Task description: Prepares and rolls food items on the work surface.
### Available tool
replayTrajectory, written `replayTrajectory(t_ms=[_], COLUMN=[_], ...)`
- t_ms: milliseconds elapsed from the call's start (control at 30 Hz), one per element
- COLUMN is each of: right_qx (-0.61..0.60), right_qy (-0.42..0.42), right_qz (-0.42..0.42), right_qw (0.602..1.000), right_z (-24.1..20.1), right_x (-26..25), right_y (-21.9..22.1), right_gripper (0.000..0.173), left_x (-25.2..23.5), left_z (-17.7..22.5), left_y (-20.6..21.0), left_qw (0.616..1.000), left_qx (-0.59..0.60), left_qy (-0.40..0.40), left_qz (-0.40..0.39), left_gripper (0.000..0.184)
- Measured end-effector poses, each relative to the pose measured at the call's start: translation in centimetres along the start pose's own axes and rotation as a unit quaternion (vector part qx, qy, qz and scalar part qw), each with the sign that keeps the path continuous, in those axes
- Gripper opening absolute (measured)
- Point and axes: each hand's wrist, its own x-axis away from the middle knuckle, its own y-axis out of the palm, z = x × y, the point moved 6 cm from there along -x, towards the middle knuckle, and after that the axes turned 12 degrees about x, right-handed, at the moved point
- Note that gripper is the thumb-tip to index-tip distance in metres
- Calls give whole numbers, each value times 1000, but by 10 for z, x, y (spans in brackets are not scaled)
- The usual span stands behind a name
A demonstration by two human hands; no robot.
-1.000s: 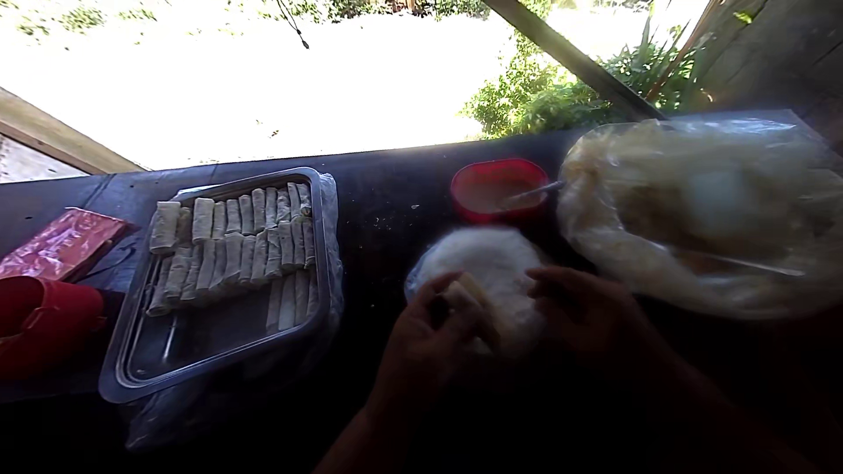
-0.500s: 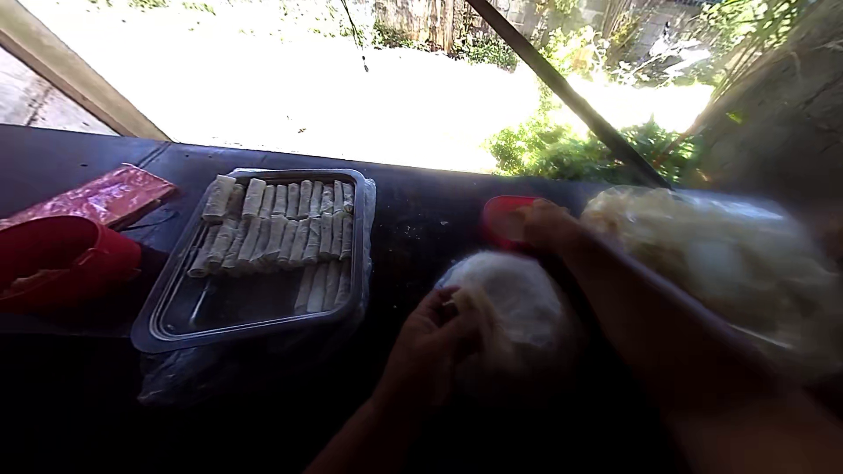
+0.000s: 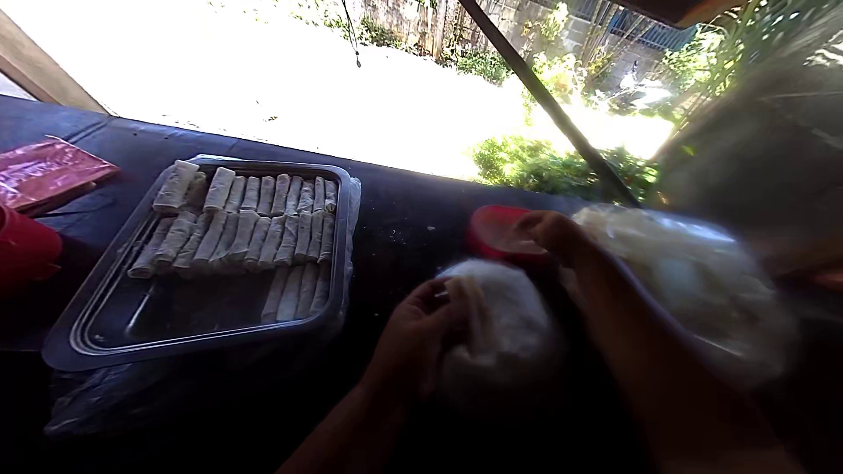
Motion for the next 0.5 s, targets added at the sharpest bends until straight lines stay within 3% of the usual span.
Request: replayTrajectory(t_ms=[200, 400, 500], right_qx=[-49, 143, 139], right_qy=[20, 29, 16], right_qz=[39, 48, 45], right_qw=[998, 988, 989], right_z=[13, 16, 18], right_x=[5, 14, 17], right_y=[4, 8, 10], right_gripper=[17, 24, 25], left_x=[-19, -27, -27], left_z=[-5, -10, -11], left_y=[4, 8, 10], left_qw=[1000, 999, 999], left_qx=[-4, -16, -20], left_qy=[-7, -14, -20], left_qz=[22, 26, 24], left_gripper=[33, 33, 33])
